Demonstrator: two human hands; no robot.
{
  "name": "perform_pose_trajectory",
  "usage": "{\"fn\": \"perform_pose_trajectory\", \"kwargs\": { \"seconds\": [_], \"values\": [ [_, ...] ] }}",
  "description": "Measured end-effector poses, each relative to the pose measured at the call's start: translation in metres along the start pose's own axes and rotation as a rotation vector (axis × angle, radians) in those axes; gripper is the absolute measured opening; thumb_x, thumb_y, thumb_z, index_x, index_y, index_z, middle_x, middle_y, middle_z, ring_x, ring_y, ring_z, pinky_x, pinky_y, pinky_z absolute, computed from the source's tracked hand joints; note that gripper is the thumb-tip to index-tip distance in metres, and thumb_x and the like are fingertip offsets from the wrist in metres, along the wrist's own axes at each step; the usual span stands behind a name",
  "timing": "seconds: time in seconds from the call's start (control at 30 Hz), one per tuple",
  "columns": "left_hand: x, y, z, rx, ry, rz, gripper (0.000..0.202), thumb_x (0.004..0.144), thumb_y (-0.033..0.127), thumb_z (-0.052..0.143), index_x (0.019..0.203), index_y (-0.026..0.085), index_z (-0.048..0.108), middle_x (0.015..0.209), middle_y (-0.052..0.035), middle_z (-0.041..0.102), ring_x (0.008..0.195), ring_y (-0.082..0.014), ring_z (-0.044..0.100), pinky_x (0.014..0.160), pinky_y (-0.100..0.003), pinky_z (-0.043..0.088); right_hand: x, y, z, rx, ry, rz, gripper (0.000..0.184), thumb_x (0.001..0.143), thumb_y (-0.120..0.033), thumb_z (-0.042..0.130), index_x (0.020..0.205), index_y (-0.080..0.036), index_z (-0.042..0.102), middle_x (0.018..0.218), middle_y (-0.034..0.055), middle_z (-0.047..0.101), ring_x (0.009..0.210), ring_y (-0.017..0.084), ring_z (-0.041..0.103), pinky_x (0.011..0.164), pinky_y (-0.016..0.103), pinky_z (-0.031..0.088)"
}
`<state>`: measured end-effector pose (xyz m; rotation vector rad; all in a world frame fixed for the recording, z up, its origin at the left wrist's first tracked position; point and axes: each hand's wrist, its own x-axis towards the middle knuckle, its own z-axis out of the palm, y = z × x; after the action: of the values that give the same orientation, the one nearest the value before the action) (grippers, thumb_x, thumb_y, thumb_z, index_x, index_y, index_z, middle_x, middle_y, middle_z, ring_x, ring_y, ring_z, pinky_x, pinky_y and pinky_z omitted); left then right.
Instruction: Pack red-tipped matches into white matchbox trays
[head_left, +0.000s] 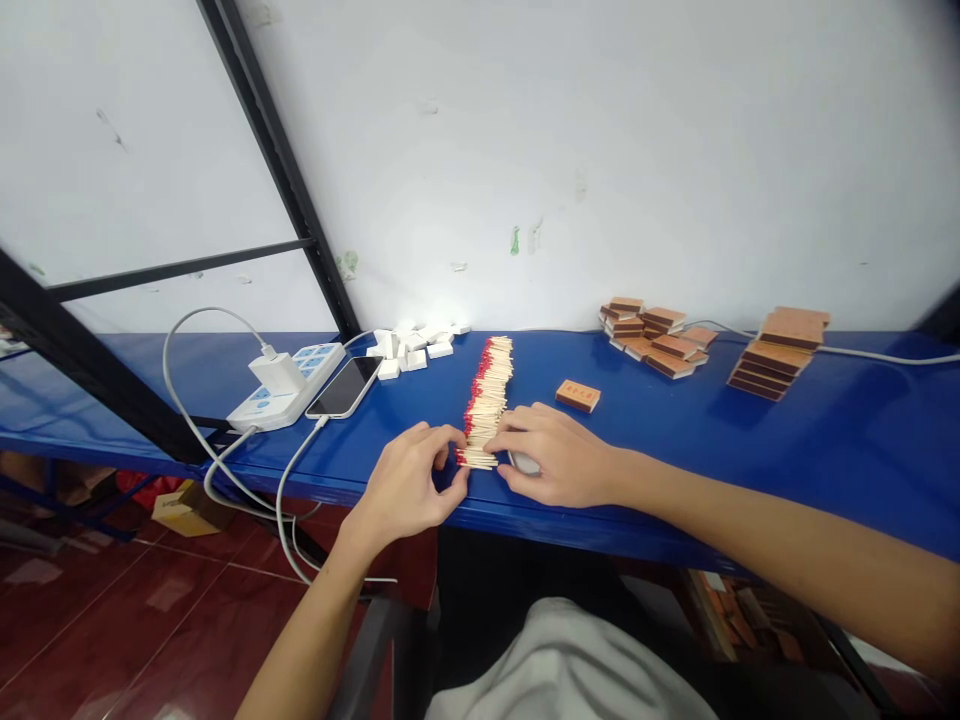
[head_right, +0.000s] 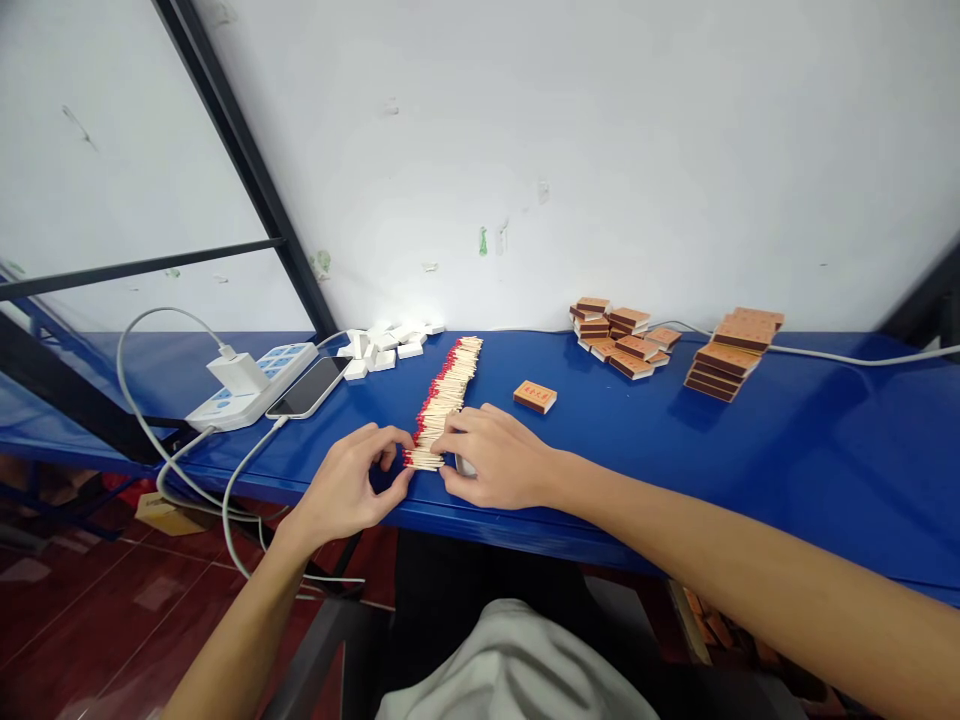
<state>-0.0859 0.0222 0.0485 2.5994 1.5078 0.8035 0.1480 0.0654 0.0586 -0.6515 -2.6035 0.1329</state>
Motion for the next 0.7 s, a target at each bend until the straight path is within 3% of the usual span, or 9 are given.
{"fn": "perform_pose_trajectory", "kwargs": {
  "seconds": [0.27, 0.7],
  "values": [
    [0.0029, 0.0033, 0.0001, 0.083, 0.028, -0.026, 0.013, 0.080, 0.025, 0.059, 0.091, 0.022, 0.052, 0.077, 0.0007, 0.056, 0.074, -0.0204, 0.051, 0.071, -0.034, 0.040, -0.0012, -0.0041, -0.0034, 0.024, 0.021, -0.036, 0.013, 0.084, -0.026, 0.063, 0.092, -0.018, 0.069, 0.094, 0.0061, 0.068, 0.083, 0.019, 0.058, 0.076, 0.034, 0.036],
    [0.0018, 0.0011, 0.0026, 0.065, 0.042, -0.070, 0.012, 0.084, 0.026, 0.058, 0.095, 0.022, 0.053, 0.077, 0.0004, 0.054, 0.075, -0.0204, 0.052, 0.070, -0.033, 0.041, -0.0013, -0.0030, -0.0028, 0.023, -0.004, -0.056, 0.014, 0.085, -0.024, 0.063, 0.094, -0.018, 0.072, 0.091, 0.0054, 0.068, 0.083, 0.019, 0.060, 0.075, 0.034, 0.037]
  ]
}}
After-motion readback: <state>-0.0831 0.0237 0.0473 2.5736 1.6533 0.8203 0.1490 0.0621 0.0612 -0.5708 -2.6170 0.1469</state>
